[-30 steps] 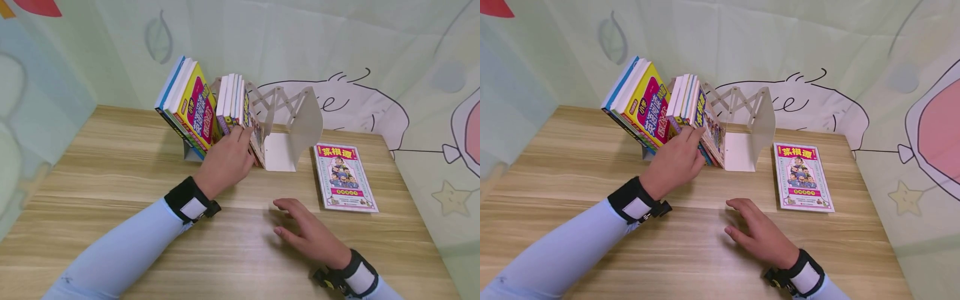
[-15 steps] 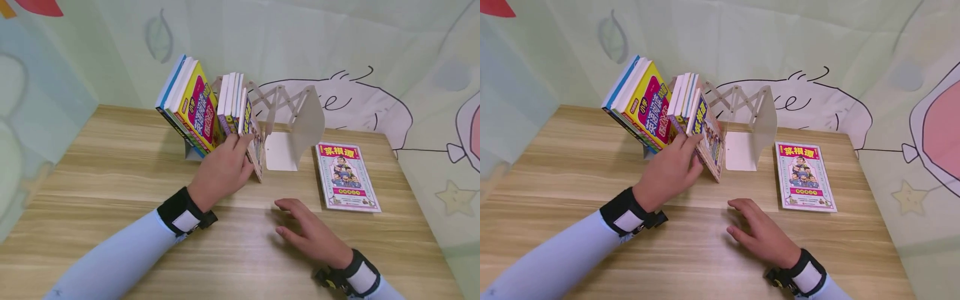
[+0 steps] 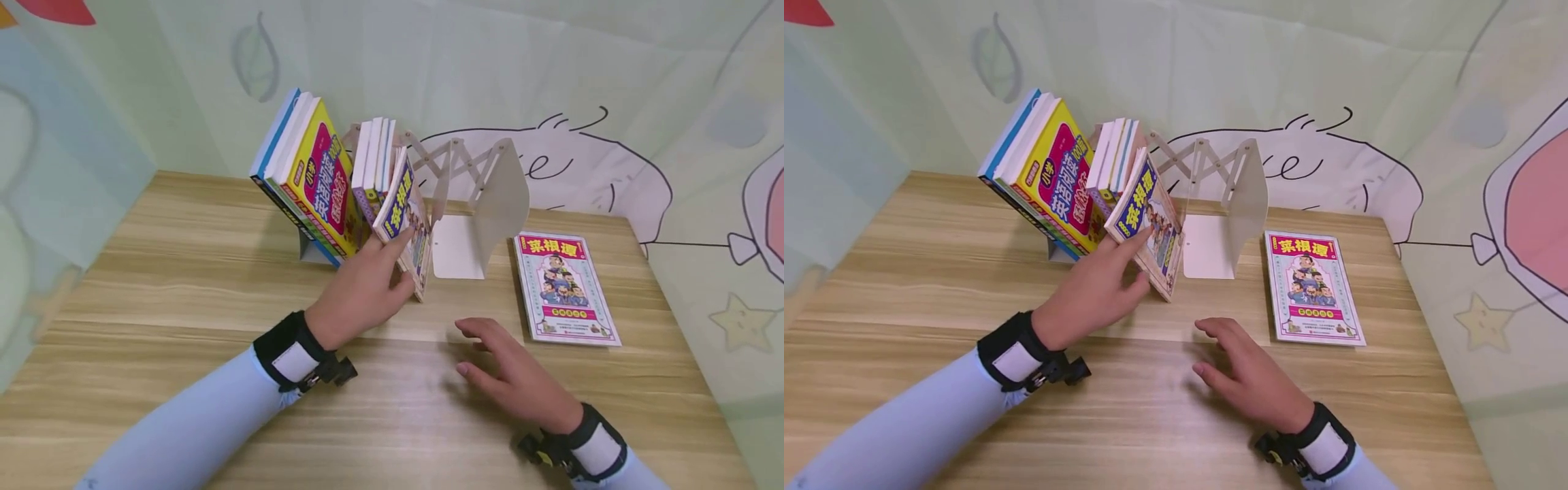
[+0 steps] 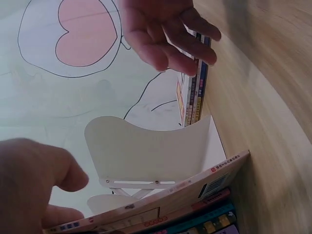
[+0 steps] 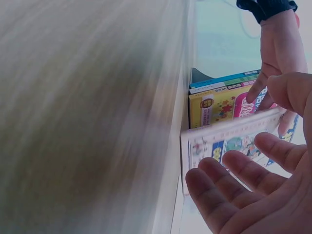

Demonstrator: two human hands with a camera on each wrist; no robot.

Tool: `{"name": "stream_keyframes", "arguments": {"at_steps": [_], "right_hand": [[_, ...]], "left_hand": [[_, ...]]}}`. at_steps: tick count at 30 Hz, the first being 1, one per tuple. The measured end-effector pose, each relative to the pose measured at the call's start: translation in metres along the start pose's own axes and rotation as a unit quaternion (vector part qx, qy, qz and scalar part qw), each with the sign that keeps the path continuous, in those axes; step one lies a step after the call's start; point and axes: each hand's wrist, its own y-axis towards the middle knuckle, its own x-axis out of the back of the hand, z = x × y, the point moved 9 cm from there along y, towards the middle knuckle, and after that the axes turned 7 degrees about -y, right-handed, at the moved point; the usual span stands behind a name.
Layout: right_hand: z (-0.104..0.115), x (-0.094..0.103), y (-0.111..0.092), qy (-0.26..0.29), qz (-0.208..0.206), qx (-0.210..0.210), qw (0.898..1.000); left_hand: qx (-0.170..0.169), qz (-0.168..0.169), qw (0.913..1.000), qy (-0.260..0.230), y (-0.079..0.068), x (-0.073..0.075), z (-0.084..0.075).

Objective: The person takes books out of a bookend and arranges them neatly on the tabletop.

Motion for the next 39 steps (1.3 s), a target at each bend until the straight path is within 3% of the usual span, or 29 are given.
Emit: {"name": "stream_keyframes", "arguments": {"at_steps": [3, 9, 14, 21, 27, 32, 39], "right_hand": [[0.0, 0.001, 0.0, -0.006, -0.006, 0.007, 1.0], [-0.001, 0.003, 0.0, -0.01, -0.013, 0.01, 1.0], [-0.005, 0.009, 0.0, -0.014, -0.034, -0.012, 0.999], [-0.002, 0.038, 0.002, -0.001, -0.141, -0.016, 0.99], [0.0, 0.046, 0.006, 0.057, -0.145, -0.029, 0.987], [0.002, 0.052, 0.004, 0.089, -0.173, -0.022, 0.981], [0.004, 0.062, -0.009, 0.098, -0.234, -0.015, 0.967]], "left_hand": [[-0.003, -0.028, 0.9996, -0.007, -0.004, 0.007, 0.0], [-0.06, -0.104, 0.9926, -0.02, -0.017, 0.025, -0.006], [-0.096, -0.133, 0.984, -0.07, -0.03, 0.034, -0.009], [-0.11, -0.094, 0.9753, -0.167, -0.044, 0.026, -0.012], [-0.15, -0.055, 0.9675, -0.196, -0.054, 0.02, -0.032], [-0.176, -0.028, 0.962, -0.207, -0.063, 0.014, -0.046], [-0.138, 0.007, 0.9571, -0.255, -0.067, 0.006, -0.045]]}}
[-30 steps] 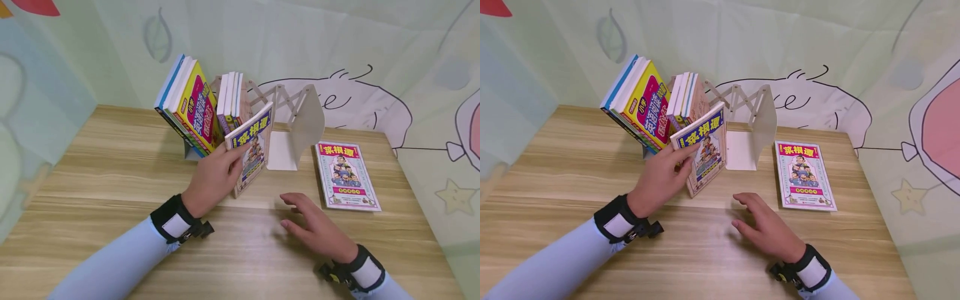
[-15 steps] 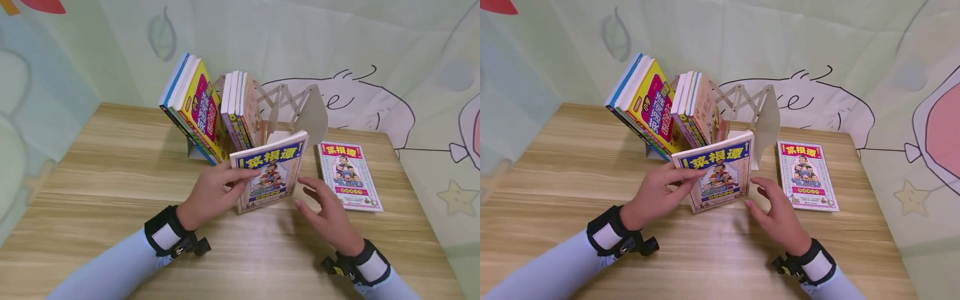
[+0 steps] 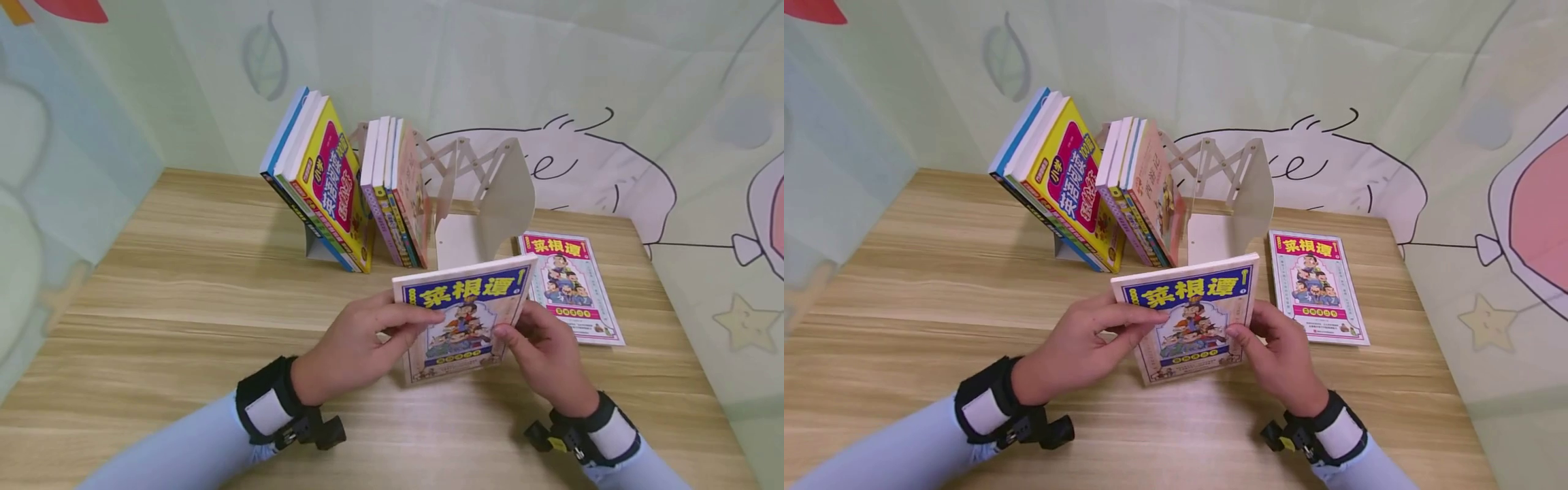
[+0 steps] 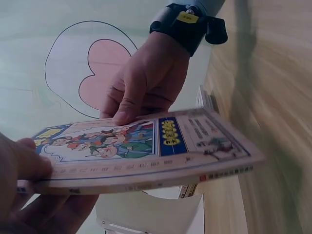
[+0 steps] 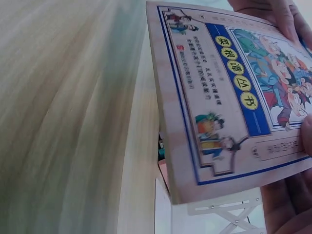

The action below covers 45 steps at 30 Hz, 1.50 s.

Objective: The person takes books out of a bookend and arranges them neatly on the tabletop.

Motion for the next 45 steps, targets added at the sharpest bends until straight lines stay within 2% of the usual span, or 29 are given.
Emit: {"name": "stream_keyframes", "arguments": {"at_steps": [7, 13, 18, 21, 22, 24, 26, 30, 34, 38, 41, 43, 45], "right_hand": [[-0.009, 0.009, -0.002, 0.034, -0.029, -0.041, 0.998], [-0.019, 0.021, -0.001, 0.023, -0.05, -0.065, 0.996], [-0.035, 0.042, -0.002, -0.009, -0.068, -0.108, 0.992], [-0.05, 0.06, -0.003, -0.011, -0.076, -0.142, 0.987], [-0.056, 0.065, -0.004, 0.008, -0.083, -0.153, 0.985], [-0.067, 0.075, -0.006, 0.05, -0.096, -0.177, 0.978], [-0.076, 0.083, -0.006, 0.118, -0.115, -0.186, 0.969], [-0.091, 0.095, -0.006, 0.25, -0.138, -0.185, 0.94], [-0.111, 0.105, -0.006, 0.306, -0.153, -0.204, 0.917], [-0.134, 0.111, -0.009, 0.308, -0.156, -0.26, 0.902], [-0.148, 0.114, -0.013, 0.278, -0.143, -0.31, 0.898], [-0.156, 0.114, -0.015, 0.235, -0.13, -0.345, 0.899], [-0.163, 0.113, -0.017, 0.16, -0.099, -0.377, 0.907]], "left_hand": [[0.035, 0.006, 0.9992, -0.019, 0.001, -0.001, 0.006], [0.037, 0.011, 0.9983, 0.043, -0.004, 0.002, 0.015], [0.049, 0.011, 0.9963, 0.069, -0.01, 0.006, 0.024], [0.058, 0.011, 0.9962, 0.063, -0.012, 0.007, 0.026], [0.061, 0.012, 0.9962, 0.061, -0.012, 0.007, 0.027], [0.064, 0.016, 0.9964, 0.053, -0.013, 0.007, 0.028], [0.076, 0.021, 0.996, 0.04, -0.013, 0.006, 0.029], [0.099, 0.021, 0.9948, 0.007, -0.014, 0.006, 0.033], [0.106, 0.016, 0.9942, -0.008, -0.016, 0.006, 0.034], [0.117, 0.017, 0.993, -0.007, -0.018, 0.006, 0.035], [0.127, 0.018, 0.9917, -0.001, -0.019, 0.006, 0.038], [0.132, 0.018, 0.991, 0.004, -0.02, 0.006, 0.039], [0.138, 0.02, 0.9901, 0.009, -0.02, 0.006, 0.041]]}}
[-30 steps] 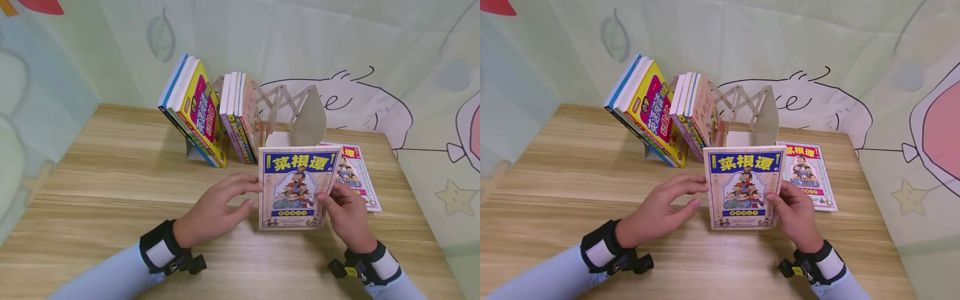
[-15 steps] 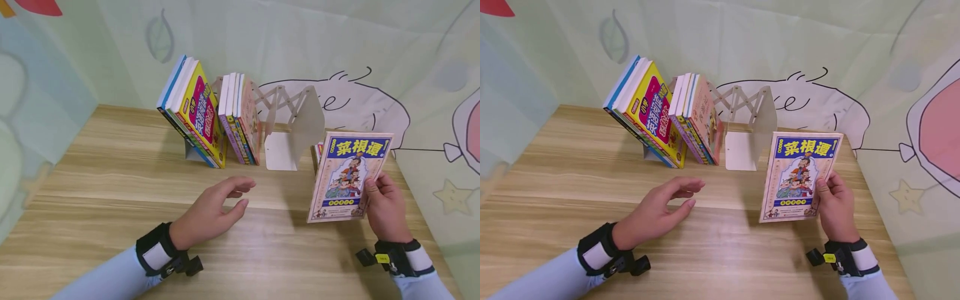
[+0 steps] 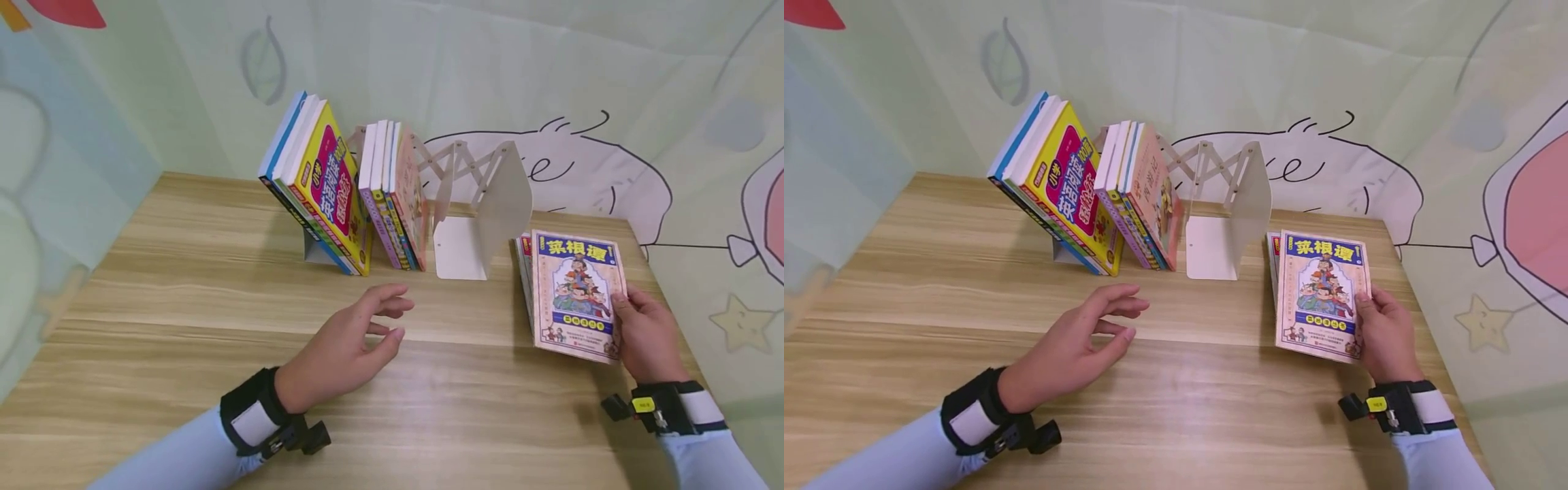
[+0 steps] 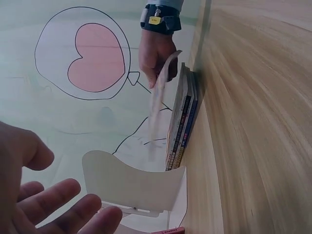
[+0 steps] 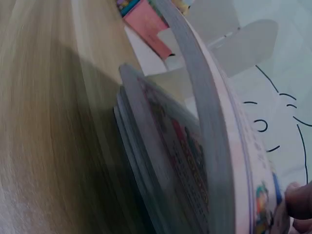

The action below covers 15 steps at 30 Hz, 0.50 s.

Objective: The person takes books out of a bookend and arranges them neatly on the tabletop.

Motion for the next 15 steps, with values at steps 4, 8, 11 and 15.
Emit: {"name": "stream_keyframes", "arguments": {"at_steps": [4, 8, 11, 15], "right_hand": [[-0.008, 0.002, 0.007, -0.117, -0.005, -0.036, 0.992], [-0.008, 0.006, 0.012, -0.181, -0.023, -0.057, 0.982], [-0.004, 0.004, 0.015, -0.265, -0.014, -0.037, 0.963], [0.001, -0.002, 0.017, -0.345, -0.006, 0.016, 0.938]], "left_hand": [[0.009, 0.001, 0.9999, 0.014, 0.0, 0.0, 0.002], [0.006, -0.003, 0.9994, 0.035, 0.0, 0.0, 0.001], [-0.002, -0.004, 0.9989, 0.047, -0.001, -0.001, 0.0], [-0.004, -0.002, 0.9983, 0.058, -0.001, -0.002, -0.001]]}}
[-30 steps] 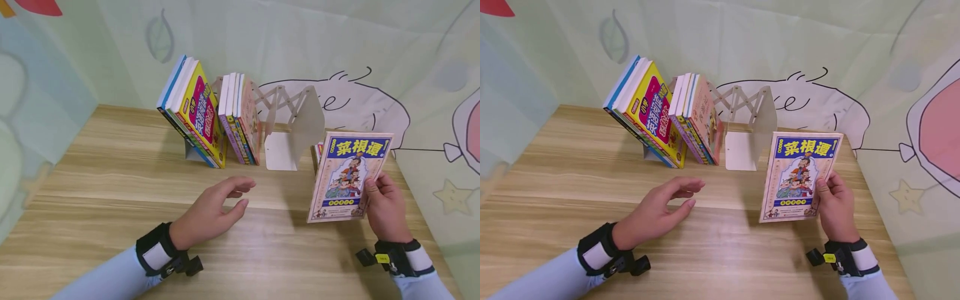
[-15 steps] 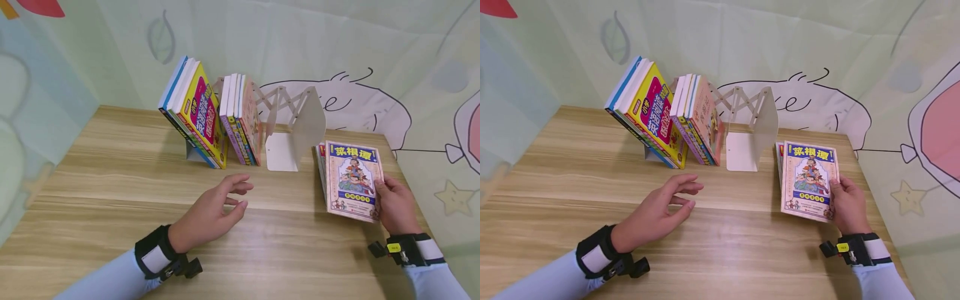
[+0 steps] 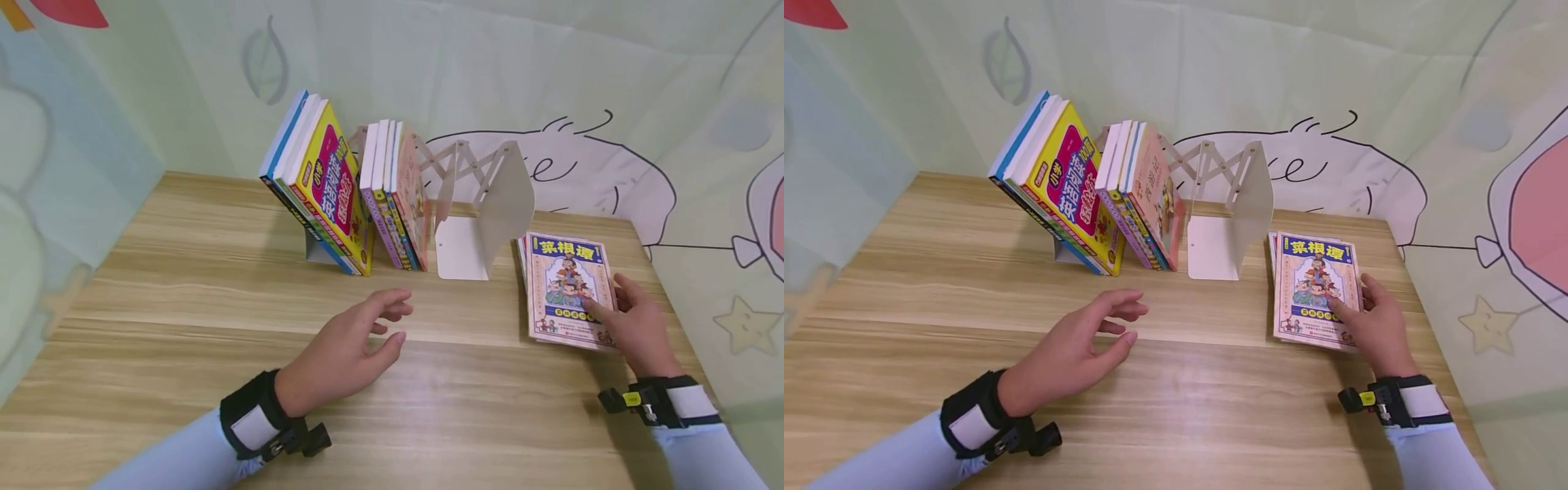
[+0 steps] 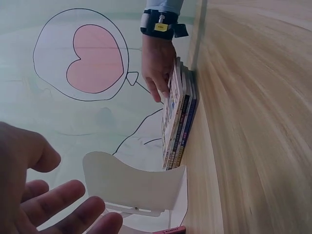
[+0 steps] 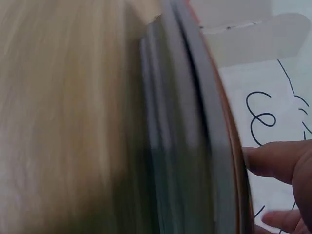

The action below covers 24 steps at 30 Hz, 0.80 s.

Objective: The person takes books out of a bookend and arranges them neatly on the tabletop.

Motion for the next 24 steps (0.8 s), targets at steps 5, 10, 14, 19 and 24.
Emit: {"name": "stream_keyframes", "arguments": {"at_steps": [5, 10, 14, 19, 24], "right_hand": [[0.002, -0.004, 0.0, -0.083, -0.01, 0.026, 0.996], [0.006, -0.007, 0.0, -0.107, -0.009, 0.053, 0.993], [0.007, -0.007, 0.001, -0.107, -0.006, 0.054, 0.993], [0.007, -0.006, -0.001, -0.091, -0.007, 0.043, 0.995], [0.021, 0.002, -0.014, -0.093, -0.072, 0.096, 0.988]], "left_hand": [[0.003, 0.005, 0.9999, 0.009, 0.0, -0.002, 0.001], [0.0, 0.009, 0.9998, 0.017, 0.0, -0.003, 0.001], [-0.013, 0.01, 0.9991, 0.039, 0.001, -0.004, -0.001], [-0.03, 0.01, 0.9964, 0.079, 0.003, -0.006, -0.004], [-0.041, -0.004, 0.9951, 0.089, 0.003, -0.005, -0.004]]}}
